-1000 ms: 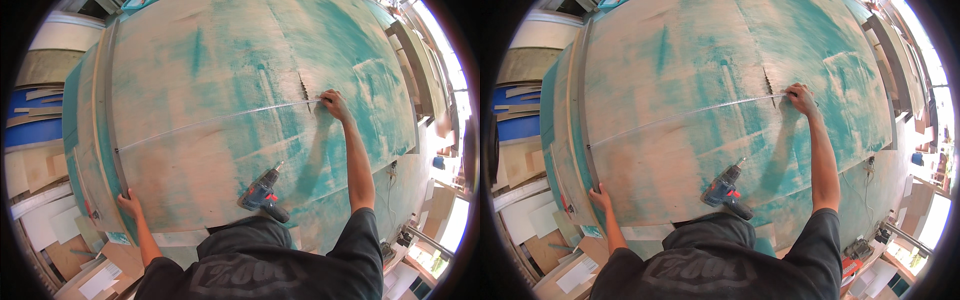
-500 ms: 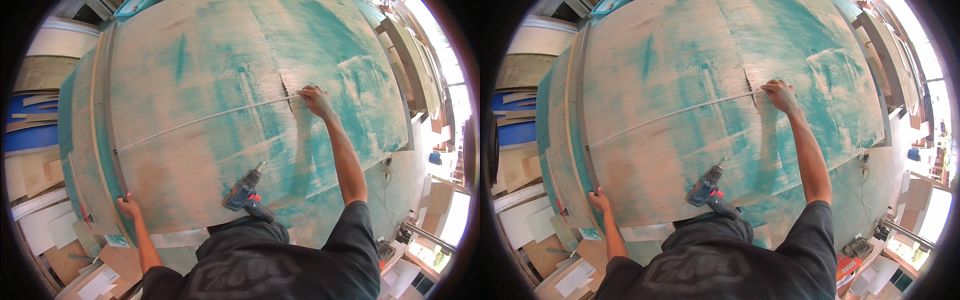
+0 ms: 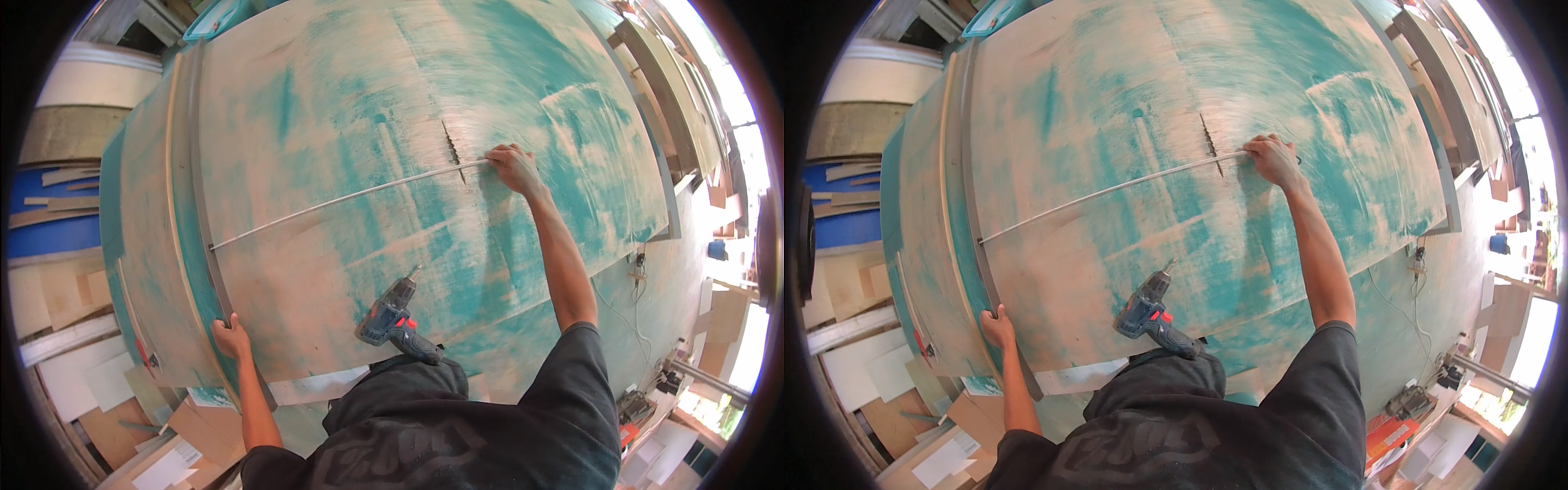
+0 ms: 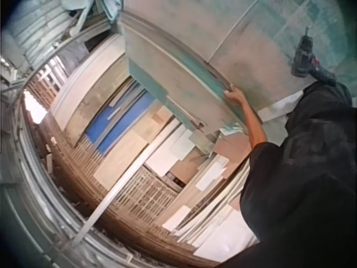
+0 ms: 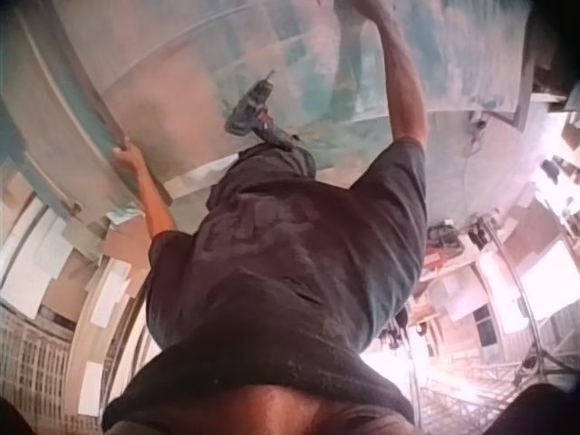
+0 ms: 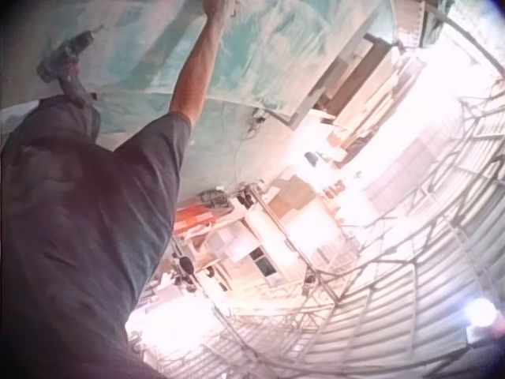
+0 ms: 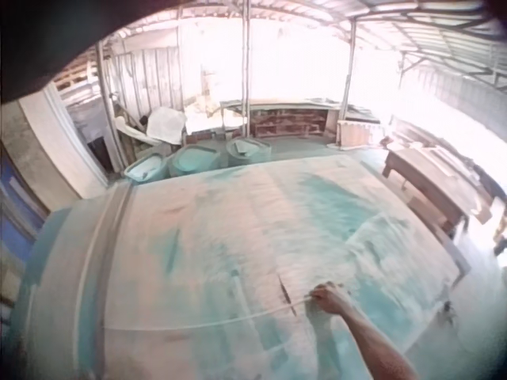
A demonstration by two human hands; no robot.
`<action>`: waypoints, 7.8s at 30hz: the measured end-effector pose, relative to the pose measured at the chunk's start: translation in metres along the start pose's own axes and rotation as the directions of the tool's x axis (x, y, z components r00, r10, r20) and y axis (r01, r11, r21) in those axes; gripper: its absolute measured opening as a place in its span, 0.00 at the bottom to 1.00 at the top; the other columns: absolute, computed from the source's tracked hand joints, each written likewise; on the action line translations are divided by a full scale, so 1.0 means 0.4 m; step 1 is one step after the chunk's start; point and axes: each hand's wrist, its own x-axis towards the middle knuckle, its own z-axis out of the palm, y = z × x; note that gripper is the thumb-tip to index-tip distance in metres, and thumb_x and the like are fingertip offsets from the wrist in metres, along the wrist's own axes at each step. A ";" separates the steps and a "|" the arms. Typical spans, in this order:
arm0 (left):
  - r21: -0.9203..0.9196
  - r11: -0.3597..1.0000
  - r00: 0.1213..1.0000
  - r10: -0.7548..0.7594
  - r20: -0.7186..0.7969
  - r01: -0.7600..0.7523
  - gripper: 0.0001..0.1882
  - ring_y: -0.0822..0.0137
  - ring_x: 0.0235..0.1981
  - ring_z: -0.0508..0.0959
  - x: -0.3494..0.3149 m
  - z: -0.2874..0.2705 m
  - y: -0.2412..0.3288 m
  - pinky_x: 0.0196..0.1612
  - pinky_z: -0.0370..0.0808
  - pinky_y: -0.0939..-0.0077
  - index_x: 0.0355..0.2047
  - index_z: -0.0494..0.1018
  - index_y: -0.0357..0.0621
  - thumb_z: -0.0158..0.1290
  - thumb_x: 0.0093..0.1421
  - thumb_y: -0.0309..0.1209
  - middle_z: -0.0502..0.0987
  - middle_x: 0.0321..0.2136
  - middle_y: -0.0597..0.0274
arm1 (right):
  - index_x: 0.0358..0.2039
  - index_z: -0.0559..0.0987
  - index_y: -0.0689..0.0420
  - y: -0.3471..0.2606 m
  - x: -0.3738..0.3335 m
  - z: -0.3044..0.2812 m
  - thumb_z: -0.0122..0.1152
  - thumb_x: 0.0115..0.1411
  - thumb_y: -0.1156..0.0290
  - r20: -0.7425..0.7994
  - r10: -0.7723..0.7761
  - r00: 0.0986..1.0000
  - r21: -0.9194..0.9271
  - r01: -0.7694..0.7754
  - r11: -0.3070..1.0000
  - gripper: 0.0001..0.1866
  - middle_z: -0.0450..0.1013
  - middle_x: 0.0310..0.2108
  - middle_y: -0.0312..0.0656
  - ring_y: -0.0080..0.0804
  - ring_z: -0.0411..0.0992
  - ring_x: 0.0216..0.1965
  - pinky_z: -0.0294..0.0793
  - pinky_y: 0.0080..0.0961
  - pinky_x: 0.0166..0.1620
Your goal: The person uses a power drill to drive screws into a wooden strip on a large panel and measures dimensions with a tape measure.
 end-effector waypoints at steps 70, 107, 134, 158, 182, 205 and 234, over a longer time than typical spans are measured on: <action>-0.130 0.984 0.992 0.127 0.015 -0.124 0.19 0.46 0.47 0.78 -0.037 0.205 0.144 0.51 0.75 0.53 0.51 0.77 0.43 0.47 0.68 0.41 0.77 0.48 0.43 | 0.42 0.84 0.40 -0.105 -0.999 0.064 0.53 0.61 0.61 0.094 0.660 0.745 0.484 -0.614 0.624 0.13 0.80 0.42 0.39 0.45 0.75 0.50 0.66 0.62 0.48; -0.762 -0.405 -0.755 0.635 0.163 -0.506 0.15 0.58 0.36 0.81 -1.852 0.101 0.740 0.41 0.78 0.61 0.43 0.79 0.39 0.57 0.57 0.32 0.82 0.35 0.53 | 0.38 0.87 0.48 -0.690 -2.538 1.115 0.57 0.61 0.58 0.541 0.773 -0.333 0.776 -0.158 -0.611 0.14 0.82 0.40 0.43 0.45 0.79 0.41 0.76 0.38 0.44; -0.428 -0.889 -0.934 0.002 0.356 -0.165 0.19 0.40 0.41 0.81 -3.793 0.162 1.114 0.47 0.77 0.52 0.35 0.81 0.39 0.51 0.57 0.42 0.82 0.35 0.40 | 0.48 0.82 0.63 0.048 -2.746 0.952 0.60 0.65 0.60 0.591 0.498 -0.634 0.803 0.523 -0.287 0.20 0.79 0.46 0.48 0.41 0.76 0.45 0.72 0.36 0.53; -0.292 -0.778 -0.335 -0.531 0.778 0.557 0.24 0.47 0.55 0.77 -5.005 0.018 0.447 0.55 0.75 0.55 0.43 0.82 0.49 0.49 0.60 0.52 0.80 0.50 0.49 | 0.38 0.84 0.65 0.439 -4.103 1.038 0.62 0.55 0.66 0.901 0.001 -0.434 0.432 0.897 -0.093 0.16 0.81 0.30 0.48 0.37 0.79 0.31 0.76 0.38 0.37; -0.427 -0.670 -0.447 -0.732 0.514 0.607 0.24 0.38 0.49 0.78 -6.480 -0.233 -1.234 0.53 0.74 0.49 0.36 0.81 0.34 0.45 0.60 0.43 0.79 0.42 0.33 | 0.42 0.87 0.42 0.210 -5.139 1.276 0.47 0.62 0.69 0.885 -0.127 -0.448 0.266 0.709 -0.653 0.19 0.81 0.43 0.44 0.43 0.80 0.45 0.78 0.41 0.48; -0.311 -0.801 -0.517 -0.576 0.634 0.512 0.26 0.43 0.50 0.79 -7.485 -0.433 -2.344 0.53 0.75 0.55 0.40 0.82 0.39 0.49 0.58 0.50 0.80 0.44 0.40 | 0.28 0.85 0.62 -0.406 -7.862 1.888 0.57 0.55 0.72 0.535 -0.056 -0.843 0.698 0.478 -0.533 0.10 0.81 0.29 0.50 0.40 0.80 0.32 0.77 0.36 0.39; -0.493 -0.798 -0.713 -0.566 0.415 0.346 0.19 0.46 0.39 0.82 -9.593 -0.745 -4.076 0.42 0.78 0.56 0.39 0.81 0.41 0.52 0.58 0.43 0.83 0.37 0.45 | 0.34 0.84 0.64 -0.232 -9.964 2.260 0.56 0.60 0.69 0.676 -0.018 -0.737 0.687 0.639 -0.346 0.13 0.80 0.29 0.46 0.39 0.78 0.34 0.75 0.40 0.39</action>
